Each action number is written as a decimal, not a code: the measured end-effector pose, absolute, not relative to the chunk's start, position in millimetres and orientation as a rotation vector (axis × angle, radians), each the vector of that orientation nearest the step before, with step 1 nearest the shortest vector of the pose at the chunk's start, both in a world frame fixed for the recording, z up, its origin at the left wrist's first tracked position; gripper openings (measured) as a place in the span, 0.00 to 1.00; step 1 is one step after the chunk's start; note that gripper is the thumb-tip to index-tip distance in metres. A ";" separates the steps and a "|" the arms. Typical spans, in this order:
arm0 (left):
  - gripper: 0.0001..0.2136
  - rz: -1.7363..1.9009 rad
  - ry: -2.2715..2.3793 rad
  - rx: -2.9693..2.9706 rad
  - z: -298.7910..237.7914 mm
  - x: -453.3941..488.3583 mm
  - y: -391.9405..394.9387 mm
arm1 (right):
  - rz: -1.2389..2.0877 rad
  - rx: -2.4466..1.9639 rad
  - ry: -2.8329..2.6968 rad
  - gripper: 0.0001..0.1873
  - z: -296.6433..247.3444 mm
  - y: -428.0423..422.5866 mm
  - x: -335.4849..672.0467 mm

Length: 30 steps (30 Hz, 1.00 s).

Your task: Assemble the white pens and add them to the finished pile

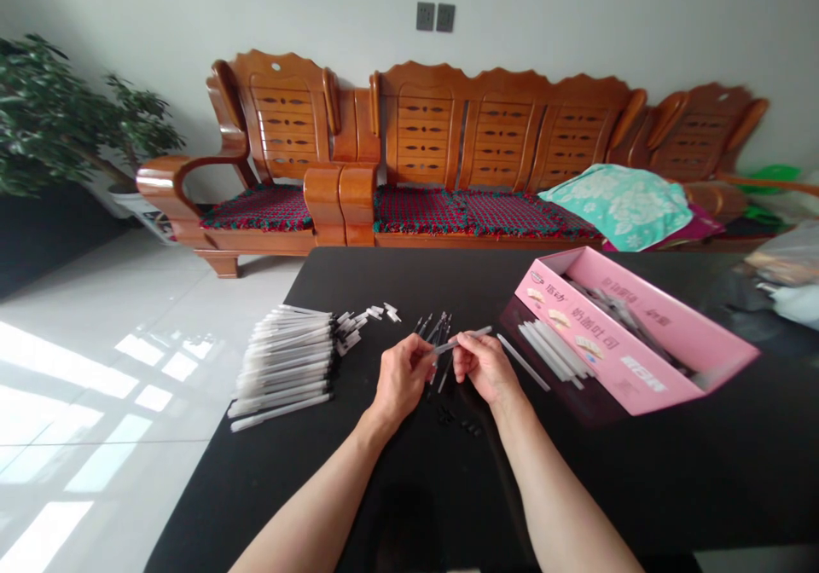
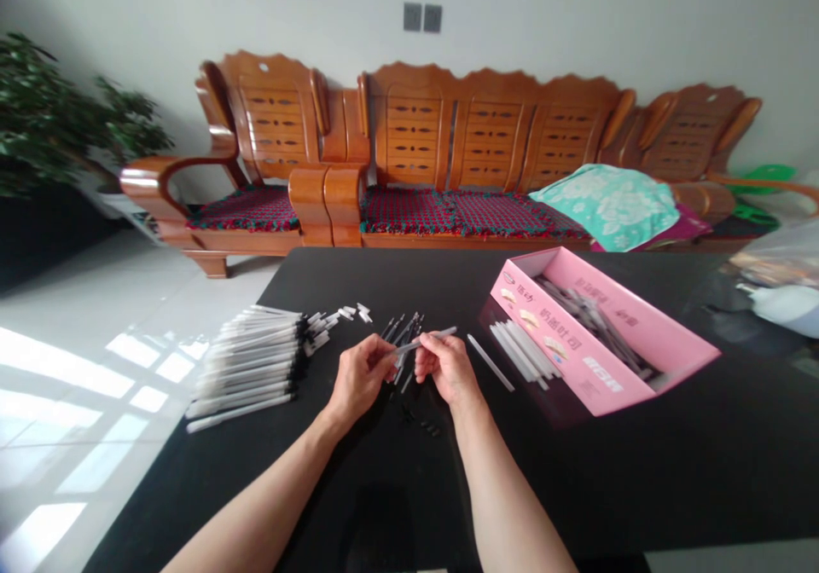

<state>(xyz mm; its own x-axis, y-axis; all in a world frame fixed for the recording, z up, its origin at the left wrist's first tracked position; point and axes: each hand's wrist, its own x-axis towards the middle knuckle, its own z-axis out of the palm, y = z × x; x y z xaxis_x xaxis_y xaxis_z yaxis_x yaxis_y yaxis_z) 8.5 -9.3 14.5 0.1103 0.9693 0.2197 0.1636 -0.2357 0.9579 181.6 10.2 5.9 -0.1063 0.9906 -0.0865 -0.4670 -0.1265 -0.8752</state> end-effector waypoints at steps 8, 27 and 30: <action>0.07 1.223 1.166 1.617 21.3 2.8 -8.2 | 1.545 -0.821 -0.819 0.12 4.4 11.1 180.0; 0.12 1.150 2.214 1.881 54.4 -208.3 -37.1 | 1.446 -0.816 -0.779 0.15 4.6 15.2 188.7; 0.14 1.051 2.243 1.886 43.6 -229.4 -40.6 | 1.444 -0.818 -0.778 0.16 5.1 15.2 188.7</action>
<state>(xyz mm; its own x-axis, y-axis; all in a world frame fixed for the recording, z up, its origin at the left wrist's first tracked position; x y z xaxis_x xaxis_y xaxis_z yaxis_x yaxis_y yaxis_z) -229.4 -40.6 43.6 -0.2662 0.8821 0.3886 0.8631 0.0385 0.5036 188.7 15.2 5.1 -0.0082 0.9994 -0.0329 -0.5225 -0.0324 -0.8520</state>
